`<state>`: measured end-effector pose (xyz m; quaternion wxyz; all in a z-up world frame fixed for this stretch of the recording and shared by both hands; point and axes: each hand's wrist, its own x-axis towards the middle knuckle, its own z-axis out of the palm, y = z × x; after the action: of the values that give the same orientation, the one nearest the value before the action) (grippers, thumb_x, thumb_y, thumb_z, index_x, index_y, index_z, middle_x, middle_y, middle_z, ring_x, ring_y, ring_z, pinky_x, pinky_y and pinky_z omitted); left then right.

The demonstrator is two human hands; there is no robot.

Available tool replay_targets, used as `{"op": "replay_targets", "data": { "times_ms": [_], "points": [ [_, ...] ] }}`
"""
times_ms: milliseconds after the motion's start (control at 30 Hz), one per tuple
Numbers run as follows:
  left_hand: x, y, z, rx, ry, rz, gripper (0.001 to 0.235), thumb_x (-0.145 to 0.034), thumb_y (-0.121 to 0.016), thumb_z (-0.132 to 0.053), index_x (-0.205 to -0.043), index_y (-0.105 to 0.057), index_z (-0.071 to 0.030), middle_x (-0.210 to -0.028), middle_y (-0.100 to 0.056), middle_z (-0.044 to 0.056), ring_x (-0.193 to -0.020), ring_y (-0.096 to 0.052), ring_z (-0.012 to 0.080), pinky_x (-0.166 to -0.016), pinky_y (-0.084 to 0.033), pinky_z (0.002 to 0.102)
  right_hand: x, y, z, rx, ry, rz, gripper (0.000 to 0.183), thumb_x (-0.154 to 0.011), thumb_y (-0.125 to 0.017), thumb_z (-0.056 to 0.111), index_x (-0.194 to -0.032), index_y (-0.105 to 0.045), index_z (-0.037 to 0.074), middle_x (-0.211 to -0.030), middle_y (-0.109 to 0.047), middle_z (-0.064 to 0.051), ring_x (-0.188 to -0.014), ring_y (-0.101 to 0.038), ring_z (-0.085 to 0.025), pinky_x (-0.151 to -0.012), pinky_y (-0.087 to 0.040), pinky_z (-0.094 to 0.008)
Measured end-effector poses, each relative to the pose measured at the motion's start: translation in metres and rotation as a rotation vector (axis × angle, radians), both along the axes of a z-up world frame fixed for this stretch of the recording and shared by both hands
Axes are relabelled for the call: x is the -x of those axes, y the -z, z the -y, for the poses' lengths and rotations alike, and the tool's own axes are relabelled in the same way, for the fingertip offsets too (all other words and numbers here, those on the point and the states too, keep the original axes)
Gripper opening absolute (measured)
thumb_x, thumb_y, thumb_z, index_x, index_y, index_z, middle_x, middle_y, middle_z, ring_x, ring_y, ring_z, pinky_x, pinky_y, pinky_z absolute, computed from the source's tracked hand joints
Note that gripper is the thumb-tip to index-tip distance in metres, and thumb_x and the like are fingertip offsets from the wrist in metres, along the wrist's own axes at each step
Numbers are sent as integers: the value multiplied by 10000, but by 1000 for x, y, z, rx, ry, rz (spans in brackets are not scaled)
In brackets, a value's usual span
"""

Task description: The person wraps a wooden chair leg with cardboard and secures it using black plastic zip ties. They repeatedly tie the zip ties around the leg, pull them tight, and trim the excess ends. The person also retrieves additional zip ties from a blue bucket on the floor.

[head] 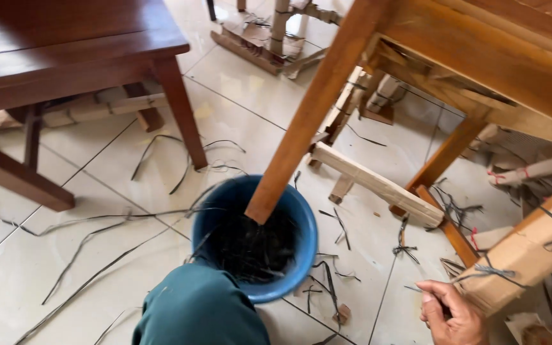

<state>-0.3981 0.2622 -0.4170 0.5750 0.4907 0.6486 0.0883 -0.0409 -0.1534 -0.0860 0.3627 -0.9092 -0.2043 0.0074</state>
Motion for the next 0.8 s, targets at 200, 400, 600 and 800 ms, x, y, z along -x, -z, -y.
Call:
{"op": "replay_targets", "data": {
  "times_ms": [200, 400, 600, 800],
  "points": [
    [-27, 18, 7, 110, 114, 99, 421, -859, -719, -252, -1191, -696, 7, -1079, -765, 215, -902, -724, 385, -823, -526, 432, -12, 3, 9, 125, -200, 93, 247, -889, -597, 276, -1044, -790, 267, -600, -766, 85, -546, -778, -80, -626, -591, -258],
    [-81, -76, -32, 222, 220, 203, 384, -946, -677, -215, -1223, -715, 49, -1142, -775, 245, -901, -749, 434, -818, -546, 438, -9, -18, 1, 247, -222, -95, 295, -911, -602, 293, -1167, -746, 270, -842, -868, 75, -766, -830, -98, -657, -635, -308],
    [-119, -371, -19, 109, 224, 244, 456, -958, -615, -216, -1255, -671, 125, -1309, -722, 254, -1153, -693, 446, -1016, -530, 495, -2, -38, -14, 150, -465, -27, 244, -953, -575, 210, -1155, -705, 167, -917, -830, -1, -776, -821, -120, -675, -730, -239],
    [-149, -537, 45, -214, 373, 26, 337, -968, -647, -276, -1118, -836, -41, -1082, -823, 198, -1054, -721, 287, -984, -478, 352, 14, -47, -27, 320, -535, -186, 283, -983, -538, 362, -1177, -708, 246, -1142, -796, 44, -985, -775, -195, -794, -603, -384]
  ]
}}
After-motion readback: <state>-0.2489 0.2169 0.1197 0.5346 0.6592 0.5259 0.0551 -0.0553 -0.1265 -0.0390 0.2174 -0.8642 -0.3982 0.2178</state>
